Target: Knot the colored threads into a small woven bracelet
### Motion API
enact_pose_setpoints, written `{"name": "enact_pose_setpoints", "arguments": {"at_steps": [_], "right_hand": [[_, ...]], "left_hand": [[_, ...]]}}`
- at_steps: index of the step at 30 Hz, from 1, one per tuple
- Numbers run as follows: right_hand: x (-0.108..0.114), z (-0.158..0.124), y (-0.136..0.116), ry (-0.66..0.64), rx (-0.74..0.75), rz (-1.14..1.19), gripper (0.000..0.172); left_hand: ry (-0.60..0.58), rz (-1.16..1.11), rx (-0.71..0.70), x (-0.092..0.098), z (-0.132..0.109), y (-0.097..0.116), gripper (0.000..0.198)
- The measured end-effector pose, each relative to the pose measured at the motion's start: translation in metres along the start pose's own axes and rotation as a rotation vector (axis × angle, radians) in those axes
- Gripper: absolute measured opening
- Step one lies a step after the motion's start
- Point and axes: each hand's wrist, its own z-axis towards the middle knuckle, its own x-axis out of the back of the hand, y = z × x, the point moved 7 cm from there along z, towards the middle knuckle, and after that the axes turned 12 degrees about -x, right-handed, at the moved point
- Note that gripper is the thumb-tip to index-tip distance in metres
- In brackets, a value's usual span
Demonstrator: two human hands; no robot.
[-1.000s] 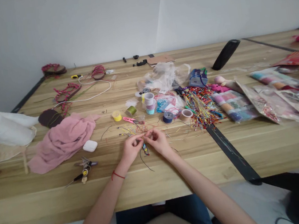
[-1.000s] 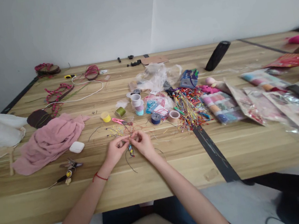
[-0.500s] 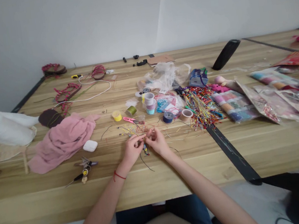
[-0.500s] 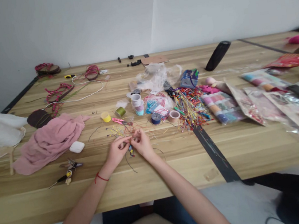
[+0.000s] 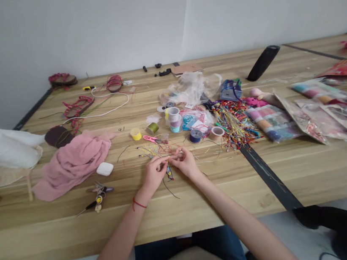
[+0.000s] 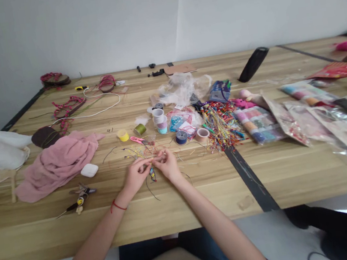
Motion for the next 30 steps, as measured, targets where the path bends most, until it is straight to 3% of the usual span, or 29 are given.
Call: {"name": "enact_pose_setpoints", "arguments": {"at_steps": [9,19,25,30], "right_hand": [[0.001,0.001,-0.001,0.003,0.034,0.01,0.039],[0.0,0.0,-0.004,0.064,0.083,-0.107,0.024],[-0.012,-0.001,0.004,-0.076,0.015,-0.005,0.027],[-0.005,0.0,0.001,-0.017,0.049,-0.044,0.029]], "left_hand": [[-0.002,0.011,-0.007,-0.001,0.0,0.0,0.03],[-0.047,0.023,0.004,-0.002,0.0,0.001,0.033],[-0.072,0.048,-0.02,-0.004,0.001,0.004,0.035],[-0.027,0.022,-0.025,-0.002,0.002,0.004,0.032]]}}
